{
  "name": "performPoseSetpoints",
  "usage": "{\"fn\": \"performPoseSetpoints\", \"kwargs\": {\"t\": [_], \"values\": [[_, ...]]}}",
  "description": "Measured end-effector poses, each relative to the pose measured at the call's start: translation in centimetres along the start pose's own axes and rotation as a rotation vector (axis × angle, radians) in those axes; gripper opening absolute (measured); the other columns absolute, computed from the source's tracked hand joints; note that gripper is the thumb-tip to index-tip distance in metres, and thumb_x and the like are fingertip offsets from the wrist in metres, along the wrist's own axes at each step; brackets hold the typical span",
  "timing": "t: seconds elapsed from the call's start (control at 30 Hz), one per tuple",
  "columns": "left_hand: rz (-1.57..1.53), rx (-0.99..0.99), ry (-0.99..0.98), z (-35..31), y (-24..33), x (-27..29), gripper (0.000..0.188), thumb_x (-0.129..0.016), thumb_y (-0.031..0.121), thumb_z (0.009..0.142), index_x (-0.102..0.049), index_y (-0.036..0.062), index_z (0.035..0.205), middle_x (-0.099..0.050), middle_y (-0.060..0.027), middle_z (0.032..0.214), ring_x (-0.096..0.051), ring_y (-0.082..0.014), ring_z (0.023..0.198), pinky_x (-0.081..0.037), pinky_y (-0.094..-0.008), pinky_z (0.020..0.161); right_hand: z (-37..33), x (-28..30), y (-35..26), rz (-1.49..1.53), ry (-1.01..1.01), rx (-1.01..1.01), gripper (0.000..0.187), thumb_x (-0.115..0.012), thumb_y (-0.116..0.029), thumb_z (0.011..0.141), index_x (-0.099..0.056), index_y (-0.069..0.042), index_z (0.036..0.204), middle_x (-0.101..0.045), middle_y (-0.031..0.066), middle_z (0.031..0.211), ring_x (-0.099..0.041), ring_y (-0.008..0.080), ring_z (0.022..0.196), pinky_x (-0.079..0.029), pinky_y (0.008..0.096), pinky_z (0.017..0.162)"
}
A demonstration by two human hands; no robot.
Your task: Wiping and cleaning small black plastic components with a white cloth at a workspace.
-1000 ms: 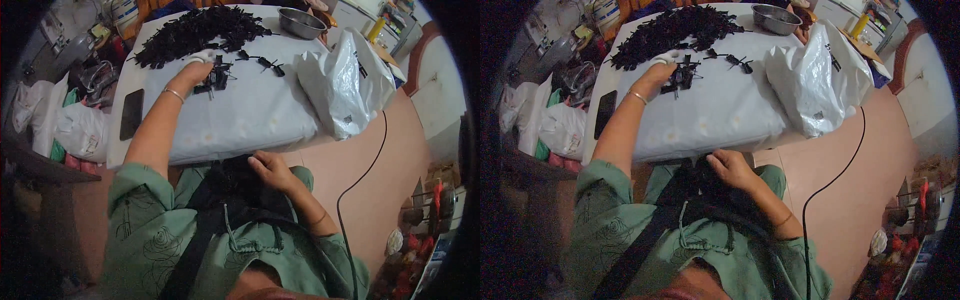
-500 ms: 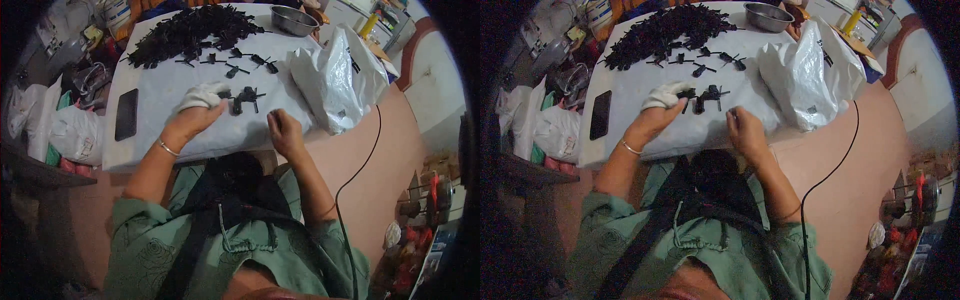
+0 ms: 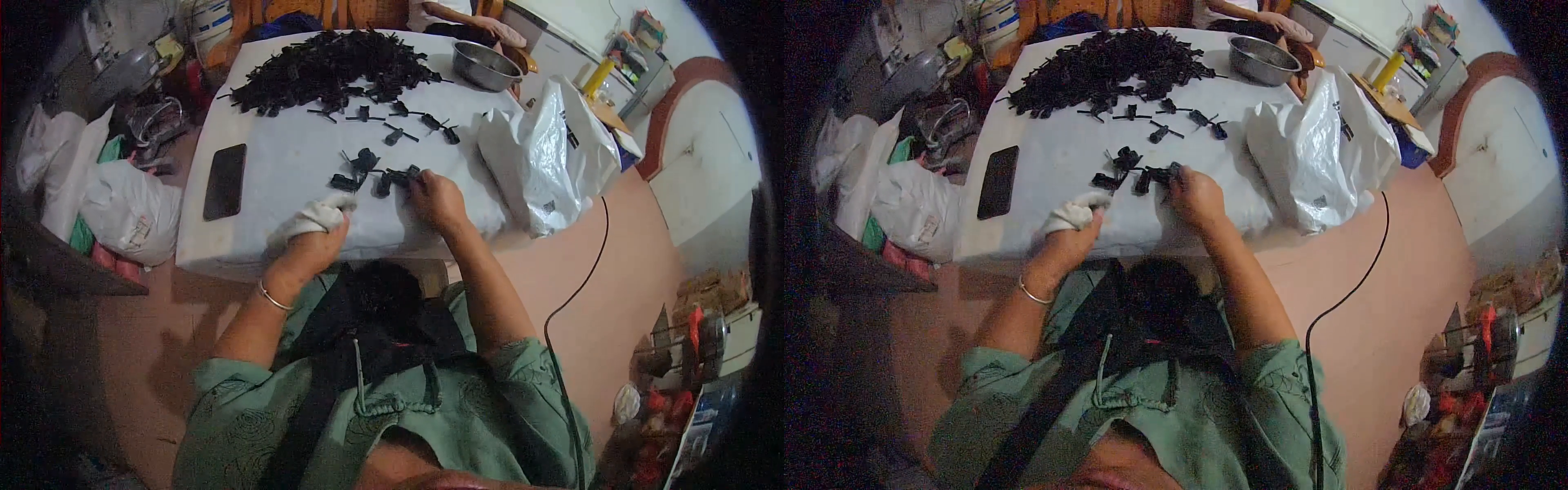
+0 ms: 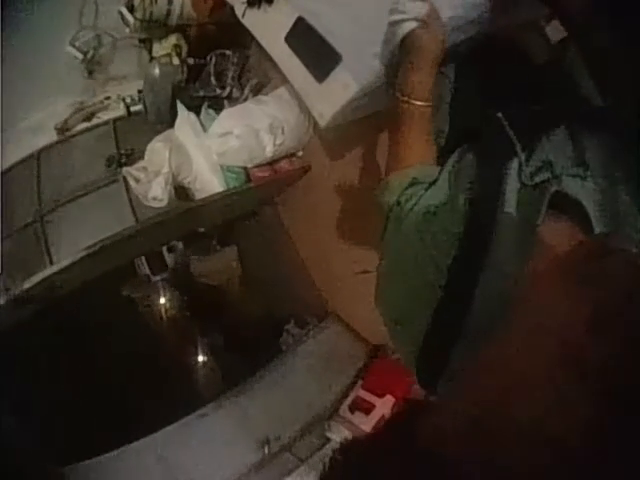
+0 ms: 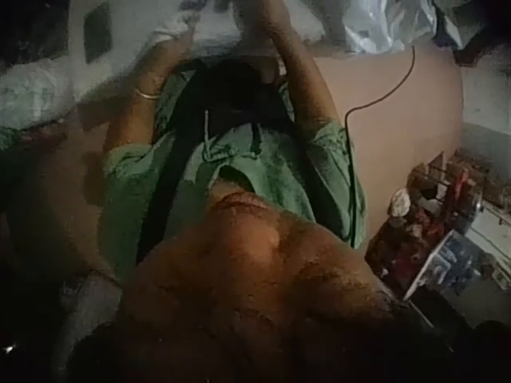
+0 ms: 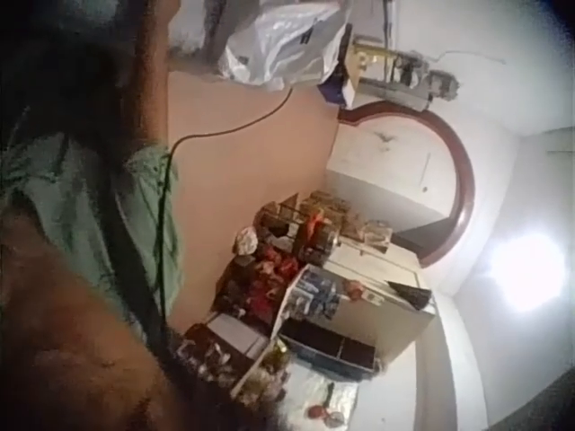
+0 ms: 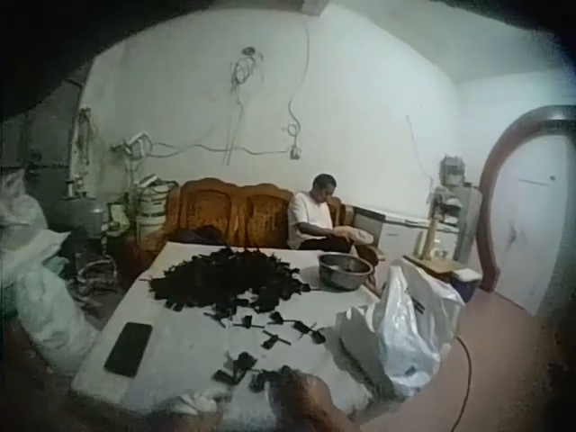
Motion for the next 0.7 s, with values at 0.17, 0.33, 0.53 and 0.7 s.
{"fn": "performPoseSetpoints", "kwargs": {"t": [0.17,0.33,0.53,0.7], "values": [[-0.331,0.537,-0.107,-3.4,-1.1,-1.8,0.02,-0.047,0.015,0.085,-0.055,0.0059,0.101,-0.061,-0.003,0.079,-0.056,-0.0107,0.061,-0.043,-0.0241,0.051,-2.1,2.1,-0.9,0.461,0.175,-0.091,0.013,-0.057,-0.015,0.078,-0.055,-0.002,0.081,-0.056,0.0173,0.069,-0.055,0.0306,0.062,-0.044,0.0347,0.058],[-1.355,0.649,0.067,-4.1,-0.1,-3.5,0.018,-0.049,0.014,0.085,-0.054,0.0055,0.101,-0.059,-0.0005,0.08,-0.057,-0.0106,0.059,-0.042,-0.0239,0.043,-7.2,4.7,-8.4,0.56,-0.097,0.311,0.012,-0.058,-0.011,0.078,-0.056,-0.001,0.083,-0.055,0.0171,0.069,-0.053,0.0297,0.059,-0.043,0.0336,0.055],[-1.115,0.464,-0.128,-5.1,3.4,-2.4,0.015,-0.053,0.01,0.083,-0.056,0.0063,0.097,-0.059,0.0006,0.082,-0.055,-0.0074,0.069,-0.044,-0.0211,0.056,-10.7,7.7,-11.2,0.47,-0.14,0.461,0.016,-0.06,-0.01,0.077,-0.05,0.002,0.072,-0.046,0.0133,0.058,-0.042,0.0212,0.05,-0.036,0.0309,0.048],[-0.816,0.27,-0.189,-5.7,6.3,-1.9,0.017,-0.054,0.01,0.084,-0.057,0.0033,0.099,-0.059,-0.0004,0.086,-0.054,-0.0074,0.076,-0.045,-0.0214,0.065,-12.8,9.8,-11.7,0.573,-0.059,0.464,0.019,-0.064,-0.014,0.074,-0.051,0.0,0.07,-0.048,0.0129,0.058,-0.045,0.0253,0.049,-0.037,0.0322,0.047]]}}
Point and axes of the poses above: each hand's wrist, its own z-axis towards the middle knuckle, its own x-axis out of the back of the hand, y = z × x, the point moved 5 cm from there along z, towards the middle knuckle
